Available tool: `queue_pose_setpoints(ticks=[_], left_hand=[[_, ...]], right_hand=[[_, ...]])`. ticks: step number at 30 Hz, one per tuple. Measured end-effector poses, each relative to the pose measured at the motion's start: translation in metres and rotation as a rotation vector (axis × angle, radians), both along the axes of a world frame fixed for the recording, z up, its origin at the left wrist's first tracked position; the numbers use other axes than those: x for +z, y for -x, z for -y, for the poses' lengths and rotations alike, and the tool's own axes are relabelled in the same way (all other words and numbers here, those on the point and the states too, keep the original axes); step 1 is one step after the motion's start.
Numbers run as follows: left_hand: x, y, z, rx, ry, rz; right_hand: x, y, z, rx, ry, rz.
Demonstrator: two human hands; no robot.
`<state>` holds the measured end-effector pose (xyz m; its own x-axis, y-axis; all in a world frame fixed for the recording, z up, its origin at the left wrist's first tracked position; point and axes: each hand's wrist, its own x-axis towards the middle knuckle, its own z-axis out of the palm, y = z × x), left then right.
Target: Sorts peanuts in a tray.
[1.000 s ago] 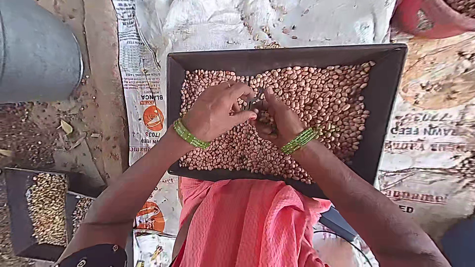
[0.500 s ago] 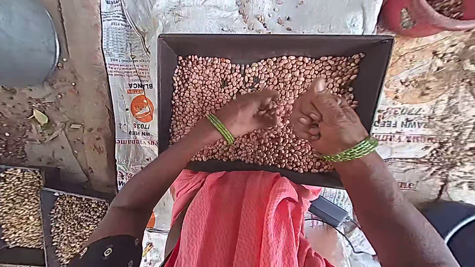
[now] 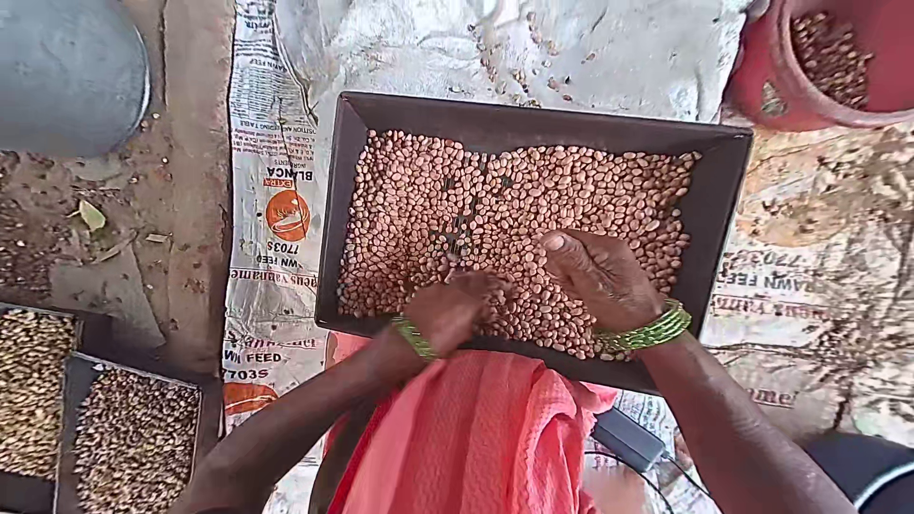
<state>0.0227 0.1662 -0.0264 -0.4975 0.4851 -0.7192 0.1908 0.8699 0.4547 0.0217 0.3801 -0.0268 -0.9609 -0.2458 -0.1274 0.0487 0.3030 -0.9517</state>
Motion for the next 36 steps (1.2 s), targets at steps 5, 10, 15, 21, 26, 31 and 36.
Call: queue_pose_setpoints(ticks=[5,10,15,21,26,31,36], left_hand=[[0.026,-0.031,-0.027,-0.124,-0.715,-0.032],[0.028,-0.041,0.042,-0.159,-0.779,-0.046],[-0.008,-0.001,0.064,0.077,-0.365,-0.407],[-0.046,0.022,0.045,-0.09,-0.331,-0.672],[-0.05,0.015,0.045,-0.139,-0.25,-0.718],[-0.016,0.029,0.064,0.148,-0.224,-0.552],[0.03,0.04,0.251,0.633,0.009,-0.719]], right_hand=[[0.014,0.003,-0.001,-0.027,-0.047,-0.017],[-0.017,-0.012,0.031,0.214,-0.428,-0.197],[-0.041,-0.018,0.008,0.176,-0.817,-0.291],[-0.009,-0.006,-0.045,-0.216,-0.743,-0.087],[-0.009,-0.003,-0.014,-0.058,-0.699,-0.118],[-0.032,0.018,0.02,0.169,-0.805,-0.321],[-0.047,0.033,0.018,0.269,-0.98,-0.406]])
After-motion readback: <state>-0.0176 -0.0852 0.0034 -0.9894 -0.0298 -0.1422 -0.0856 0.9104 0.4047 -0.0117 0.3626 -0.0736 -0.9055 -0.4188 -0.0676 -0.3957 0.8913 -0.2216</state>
